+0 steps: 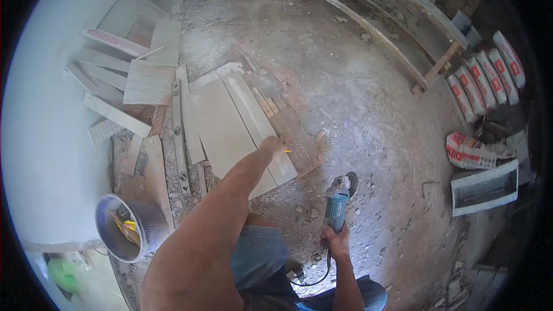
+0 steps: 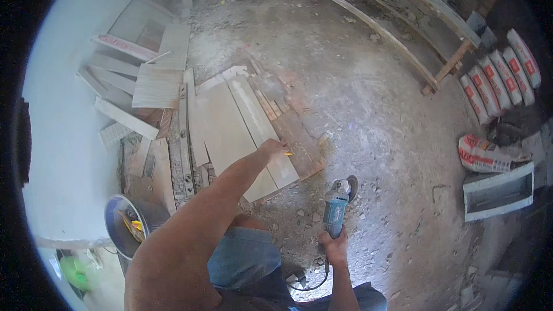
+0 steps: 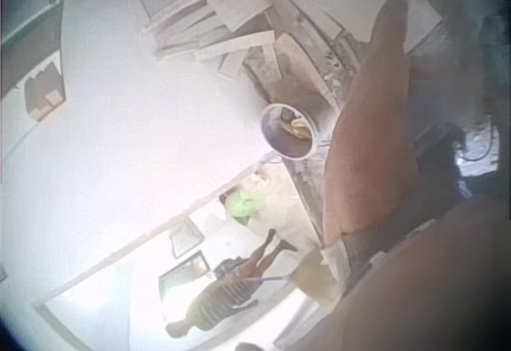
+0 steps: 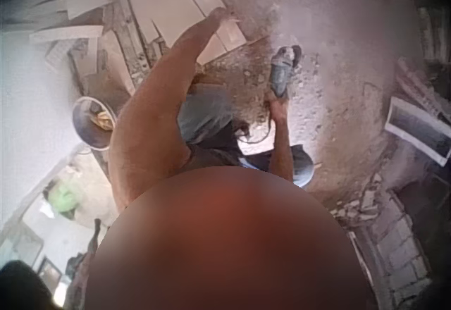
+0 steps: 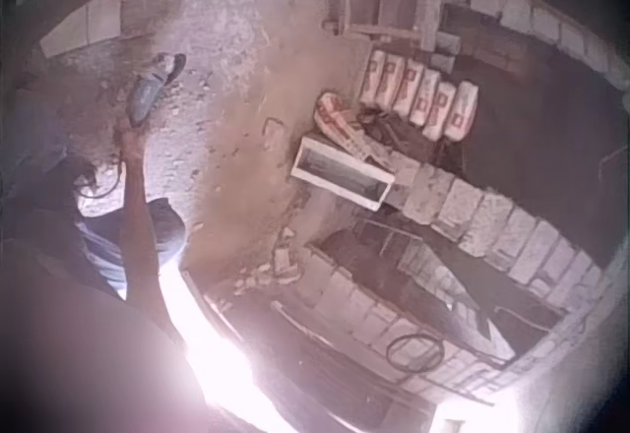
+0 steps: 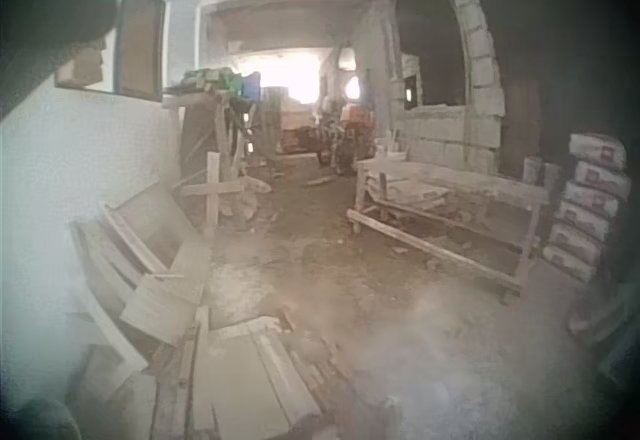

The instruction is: Using an angle grinder to cut and shape ceramic tiles on a construction site.

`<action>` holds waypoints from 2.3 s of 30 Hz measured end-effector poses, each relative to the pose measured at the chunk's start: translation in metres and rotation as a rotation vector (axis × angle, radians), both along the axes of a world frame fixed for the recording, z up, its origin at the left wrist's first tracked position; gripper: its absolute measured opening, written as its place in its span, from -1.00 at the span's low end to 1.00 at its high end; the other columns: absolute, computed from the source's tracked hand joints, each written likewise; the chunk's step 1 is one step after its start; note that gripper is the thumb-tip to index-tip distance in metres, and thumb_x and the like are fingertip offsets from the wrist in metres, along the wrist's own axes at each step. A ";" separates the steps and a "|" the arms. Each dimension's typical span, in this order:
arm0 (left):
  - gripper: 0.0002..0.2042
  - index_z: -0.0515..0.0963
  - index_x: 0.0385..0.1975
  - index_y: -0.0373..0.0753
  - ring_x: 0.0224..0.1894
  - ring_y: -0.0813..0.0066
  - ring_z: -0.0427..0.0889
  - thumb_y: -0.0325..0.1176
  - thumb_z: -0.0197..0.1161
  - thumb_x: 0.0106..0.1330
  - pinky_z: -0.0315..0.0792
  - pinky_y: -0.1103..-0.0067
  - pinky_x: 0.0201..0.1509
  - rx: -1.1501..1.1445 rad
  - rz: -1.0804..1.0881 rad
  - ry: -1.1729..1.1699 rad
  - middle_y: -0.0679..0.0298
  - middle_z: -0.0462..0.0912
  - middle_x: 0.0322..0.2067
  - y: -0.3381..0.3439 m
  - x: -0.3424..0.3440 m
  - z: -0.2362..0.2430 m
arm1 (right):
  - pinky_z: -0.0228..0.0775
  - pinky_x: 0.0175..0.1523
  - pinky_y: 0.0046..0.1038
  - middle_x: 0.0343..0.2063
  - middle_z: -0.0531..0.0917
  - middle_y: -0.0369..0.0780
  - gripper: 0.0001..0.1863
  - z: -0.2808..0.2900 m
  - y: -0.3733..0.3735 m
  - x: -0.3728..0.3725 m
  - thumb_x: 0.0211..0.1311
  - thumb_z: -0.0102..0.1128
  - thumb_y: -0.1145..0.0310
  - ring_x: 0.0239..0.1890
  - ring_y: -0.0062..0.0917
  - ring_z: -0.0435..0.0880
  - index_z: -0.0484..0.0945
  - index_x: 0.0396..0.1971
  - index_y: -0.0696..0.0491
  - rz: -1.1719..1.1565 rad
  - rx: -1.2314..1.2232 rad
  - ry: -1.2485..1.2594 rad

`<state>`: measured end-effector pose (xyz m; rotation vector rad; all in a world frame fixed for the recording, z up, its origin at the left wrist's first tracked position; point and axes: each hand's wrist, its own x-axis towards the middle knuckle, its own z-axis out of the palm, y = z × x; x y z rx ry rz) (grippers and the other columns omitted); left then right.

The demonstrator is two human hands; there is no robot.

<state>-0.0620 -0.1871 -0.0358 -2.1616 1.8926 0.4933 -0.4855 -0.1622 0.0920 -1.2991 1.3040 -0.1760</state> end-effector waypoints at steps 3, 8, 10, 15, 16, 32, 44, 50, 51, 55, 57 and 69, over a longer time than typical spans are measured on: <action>-0.69 0.55 0.03 -0.03 -0.02 0.21 0.71 -0.35 0.23 0.27 0.66 0.28 -0.09 -0.023 -0.108 -0.059 0.18 0.62 -0.04 0.001 0.014 0.012 | 0.49 0.00 -0.34 -0.13 0.64 -0.11 -0.33 0.009 0.000 0.009 0.04 0.40 0.23 -0.15 -0.40 0.63 0.44 0.13 0.27 0.030 0.020 -0.045; -0.71 0.47 -0.04 -0.03 -0.02 0.27 0.69 -0.31 0.28 0.24 0.62 0.34 -0.13 -0.179 0.376 0.318 0.19 0.64 -0.26 0.029 0.022 0.058 | 0.49 -0.08 -0.38 -0.22 0.63 -0.16 -0.41 0.014 -0.002 0.009 0.04 0.39 0.26 -0.23 -0.45 0.62 0.47 0.05 0.25 -0.014 0.037 -0.053; -0.73 0.45 -0.05 -0.04 -0.05 0.26 0.70 -0.32 0.24 0.26 0.62 0.31 -0.15 -0.190 -0.287 -0.058 0.23 0.62 -0.16 0.054 0.030 0.091 | 0.49 -0.11 -0.39 -0.25 0.63 -0.18 -0.43 0.011 -0.005 0.008 0.04 0.38 0.26 -0.25 -0.47 0.61 0.47 0.03 0.24 -0.036 0.042 -0.070; -0.68 0.41 0.03 -0.06 -0.09 0.18 0.69 -0.39 0.19 0.27 0.62 0.30 -0.14 -0.199 -0.090 0.056 0.23 0.52 -0.01 0.182 0.034 0.078 | 0.49 -0.40 -0.43 -0.39 0.55 -0.25 -0.51 -0.005 -0.011 0.007 0.07 0.34 0.27 -0.48 -0.51 0.58 0.44 -0.02 0.14 0.006 0.008 -0.115; -0.67 0.43 0.07 -0.03 -0.06 0.17 0.68 -0.41 0.15 0.31 0.61 0.27 -0.11 -0.176 -0.029 0.060 0.24 0.52 -0.03 0.203 0.033 0.067 | 0.49 -0.40 -0.43 -0.39 0.55 -0.25 -0.51 -0.011 -0.011 0.007 0.07 0.34 0.27 -0.48 -0.51 0.58 0.44 -0.02 0.14 0.016 0.008 -0.115; -0.66 0.49 -0.06 -0.32 -0.15 -0.17 0.66 -0.16 0.06 0.42 0.49 0.10 -0.06 -0.796 1.577 0.484 -0.16 0.66 -0.25 0.312 0.009 -0.004 | 0.47 -0.36 -0.43 -0.34 0.56 -0.22 -0.46 0.012 0.007 0.034 0.06 0.29 0.33 -0.45 -0.51 0.58 0.40 0.06 0.18 0.029 0.147 -0.075; -0.55 0.37 0.18 -0.29 0.04 -0.23 0.53 -0.24 0.21 0.36 0.41 0.06 0.12 -0.824 1.255 -0.136 -0.18 0.53 -0.02 0.339 -0.013 0.036 | 0.47 -0.45 -0.47 -0.44 0.56 -0.27 -0.66 -0.008 -0.002 0.036 0.15 0.27 0.37 -0.52 -0.53 0.58 0.44 -0.10 0.12 0.051 0.100 -0.105; 0.13 -0.09 0.47 -0.29 0.26 -0.11 0.43 0.05 0.54 0.03 0.32 0.22 0.38 -0.584 1.504 0.520 -0.19 0.36 0.23 0.227 -0.023 0.013 | 0.51 -0.31 -0.40 -0.36 0.60 -0.25 -0.56 -0.025 -0.001 0.039 0.11 0.33 0.29 -0.41 -0.52 0.61 0.47 -0.03 0.14 0.072 0.017 -0.112; 0.13 -0.09 0.47 -0.29 0.26 -0.11 0.43 0.05 0.54 0.03 0.32 0.22 0.38 -0.583 1.471 0.530 -0.19 0.36 0.23 0.214 -0.029 0.023 | 0.51 -0.31 -0.40 -0.36 0.60 -0.25 -0.56 -0.019 -0.001 0.040 0.11 0.33 0.29 -0.41 -0.52 0.61 0.47 -0.03 0.14 0.040 0.007 -0.117; 0.30 -0.23 0.53 -0.14 0.45 -0.18 0.09 0.12 0.61 -0.11 0.23 0.04 0.40 -0.324 1.589 0.581 -0.12 -0.10 0.46 0.180 -0.042 0.036 | 0.52 -0.14 -0.39 -0.20 0.66 -0.17 -0.38 0.009 0.000 0.049 0.09 0.35 0.23 -0.23 -0.45 0.66 0.46 0.14 0.20 0.115 0.012 -0.032; 0.41 -0.34 0.54 -0.08 0.45 -0.27 0.06 0.32 0.57 -0.18 0.15 0.02 0.45 -0.108 1.431 0.418 -0.14 -0.07 0.44 0.168 -0.051 0.039 | 0.51 -0.09 -0.36 -0.17 0.65 -0.15 -0.35 0.008 -0.001 0.045 0.07 0.37 0.18 -0.18 -0.44 0.65 0.46 0.13 0.20 0.161 -0.059 0.015; 0.29 -0.35 0.55 -0.05 0.54 -0.17 -0.14 -0.05 0.55 -0.08 0.05 -0.03 0.51 -0.027 1.481 0.404 -0.01 -0.35 0.55 0.164 -0.073 0.049 | 0.51 0.02 -0.30 -0.09 0.65 -0.05 -0.21 0.026 0.000 0.041 -0.01 0.43 0.16 -0.09 -0.30 0.66 0.39 0.19 0.28 0.160 0.061 -0.003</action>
